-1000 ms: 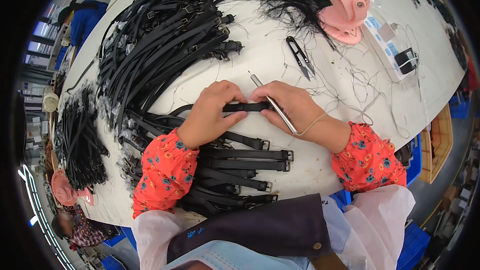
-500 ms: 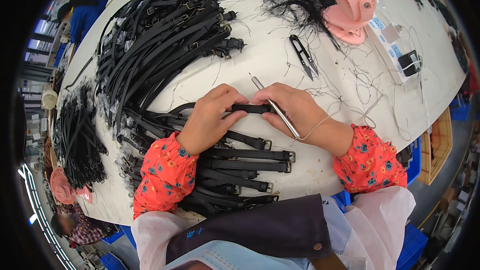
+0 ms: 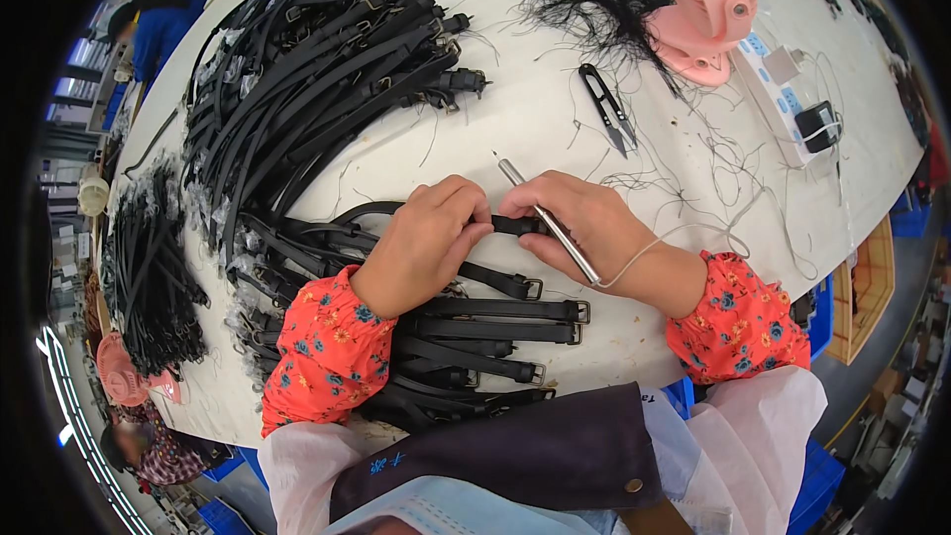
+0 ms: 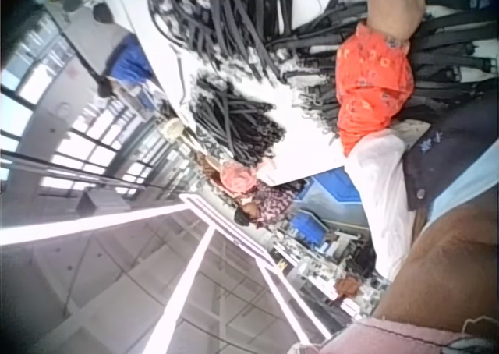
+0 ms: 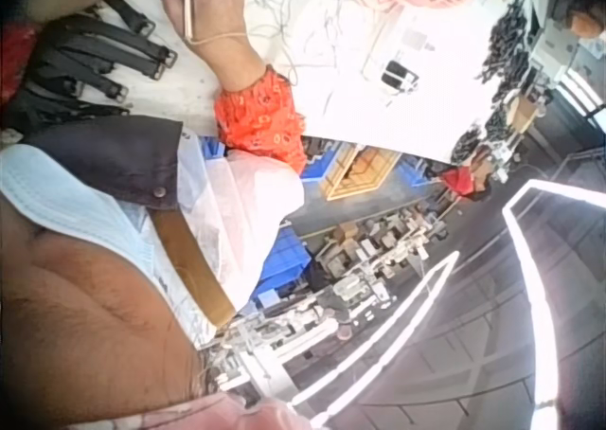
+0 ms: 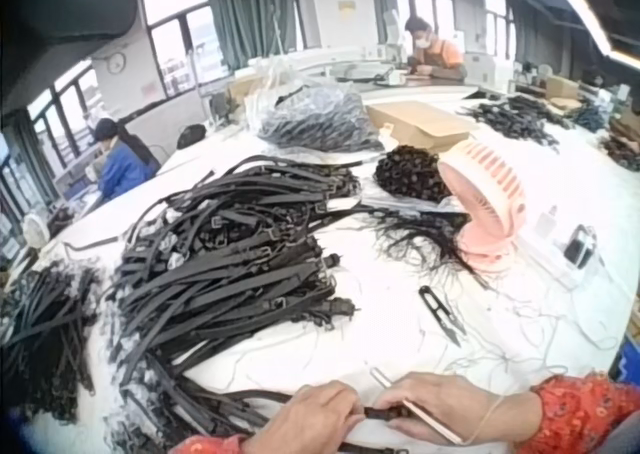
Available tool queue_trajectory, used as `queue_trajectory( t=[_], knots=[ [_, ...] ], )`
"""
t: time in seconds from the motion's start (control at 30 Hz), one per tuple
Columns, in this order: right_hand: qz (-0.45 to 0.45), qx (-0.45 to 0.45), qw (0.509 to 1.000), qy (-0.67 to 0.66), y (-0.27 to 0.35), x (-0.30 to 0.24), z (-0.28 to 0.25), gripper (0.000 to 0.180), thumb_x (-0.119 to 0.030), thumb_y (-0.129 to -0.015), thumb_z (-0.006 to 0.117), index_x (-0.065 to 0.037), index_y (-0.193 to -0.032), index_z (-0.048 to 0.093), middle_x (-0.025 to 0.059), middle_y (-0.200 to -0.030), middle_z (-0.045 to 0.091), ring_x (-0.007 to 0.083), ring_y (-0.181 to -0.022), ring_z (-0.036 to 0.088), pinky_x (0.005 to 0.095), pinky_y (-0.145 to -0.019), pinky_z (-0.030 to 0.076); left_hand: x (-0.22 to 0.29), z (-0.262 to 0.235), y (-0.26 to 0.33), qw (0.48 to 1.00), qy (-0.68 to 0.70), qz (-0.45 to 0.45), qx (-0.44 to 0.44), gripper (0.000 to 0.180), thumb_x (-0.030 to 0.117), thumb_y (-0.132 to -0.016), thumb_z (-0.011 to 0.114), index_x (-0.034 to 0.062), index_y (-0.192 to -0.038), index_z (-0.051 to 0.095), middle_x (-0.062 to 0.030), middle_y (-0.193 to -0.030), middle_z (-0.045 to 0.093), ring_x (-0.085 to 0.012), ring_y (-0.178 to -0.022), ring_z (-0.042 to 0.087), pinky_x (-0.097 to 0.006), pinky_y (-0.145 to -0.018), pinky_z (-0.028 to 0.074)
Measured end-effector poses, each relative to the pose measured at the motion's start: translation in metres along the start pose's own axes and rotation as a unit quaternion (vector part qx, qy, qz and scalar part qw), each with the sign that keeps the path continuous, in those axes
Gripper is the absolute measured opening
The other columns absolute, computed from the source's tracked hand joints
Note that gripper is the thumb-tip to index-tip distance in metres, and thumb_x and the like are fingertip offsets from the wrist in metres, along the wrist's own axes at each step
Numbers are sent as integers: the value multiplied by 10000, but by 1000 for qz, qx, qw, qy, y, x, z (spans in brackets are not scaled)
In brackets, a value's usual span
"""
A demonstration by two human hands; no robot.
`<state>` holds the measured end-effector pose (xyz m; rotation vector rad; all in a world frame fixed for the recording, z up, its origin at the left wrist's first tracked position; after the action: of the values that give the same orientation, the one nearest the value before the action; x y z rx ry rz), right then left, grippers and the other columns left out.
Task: The person uses a metal tool to attach metal buckles to the ends of black leather straps. They repeatedly pick up a strap, position the buckle, and use the tool to secure the hardware. The finished straps are placed on a pile on the table.
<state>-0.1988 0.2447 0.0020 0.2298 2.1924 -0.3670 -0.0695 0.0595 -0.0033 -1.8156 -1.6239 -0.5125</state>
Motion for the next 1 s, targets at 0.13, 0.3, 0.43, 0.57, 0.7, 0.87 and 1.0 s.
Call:
queue_trajectory(
  t=[0.13, 0.3, 0.43, 0.57, 0.7, 0.87, 1.0],
  knots=[
    [5, 18, 999, -30, 1, 2, 3, 298, -11, -862, 717, -56, -1141, 623, 130, -1033, 681, 266, -919, 712, 337, -816, 568, -5, 2, 0, 1000, -1, 8, 8, 170, 5, -859, 692, 29, -996, 594, -117, -910, 608, -326, -786, 599, -397, -777, 472],
    [58, 26, 994, -93, 2, 4, 2, 247, -80, -964, 646, -49, -1205, 601, 119, -1054, 702, 198, -919, 711, 306, -810, 560, -6, 3, 2, 1000, 15, -8, 24, 158, 15, -867, 694, 35, -1017, 649, -113, -911, 621, -321, -804, 617, -391, -771, 482],
    [113, 71, 965, -226, 2, 3, -1, 271, -173, -1040, 573, -22, -1264, 564, 93, -1047, 710, 164, -935, 701, 286, -839, 548, -6, 4, -1, 1000, -1, -12, 22, 79, 21, -875, 684, 30, -949, 658, -109, -898, 622, -319, -788, 617, -393, -755, 482],
    [169, 77, 909, -373, 0, 8, -8, 322, -273, -1072, 514, 8, -1205, 597, 79, -871, 696, 142, -788, 680, 266, -839, 534, -4, 6, -3, 999, -18, -2, 33, 52, 30, -881, 672, 35, -925, 644, -102, -873, 620, -315, -759, 609, -395, -739, 472],
    [179, 29, 913, -366, 1, 12, -10, 398, -334, -1086, 470, 24, -1112, 641, 60, -730, 667, 120, -637, 636, 253, -722, 529, -5, 6, -3, 999, -11, -9, 36, 43, 41, -883, 666, 43, -914, 637, -96, -860, 617, -306, -750, 609, -392, -731, 464],
    [201, -8, 914, -353, 1, 5, -7, 390, -321, -1088, 465, 24, -1084, 646, 50, -730, 664, 108, -625, 623, 235, -617, 499, -5, 5, -2, 999, -8, -10, 35, 43, 50, -886, 662, 50, -912, 627, -94, -851, 615, -302, -737, 604, -389, -718, 456],
    [203, -10, 915, -347, 1, 7, -5, 371, -307, -1089, 469, 21, -1085, 642, 45, -730, 658, 105, -629, 620, 232, -613, 495, -5, 4, -3, 999, -4, -9, 33, 45, 52, -886, 661, 52, -907, 622, -92, -842, 612, -301, -725, 597, -388, -709, 453]
  ],
)
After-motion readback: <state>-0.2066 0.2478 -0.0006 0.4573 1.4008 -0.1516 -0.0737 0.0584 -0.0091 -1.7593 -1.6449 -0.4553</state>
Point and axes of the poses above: each hand's wrist, its own y-axis away from the middle knuckle, its own z-axis out of the palm, x = y × z, the point moved 1 cm from there along -y, towards the middle knuckle
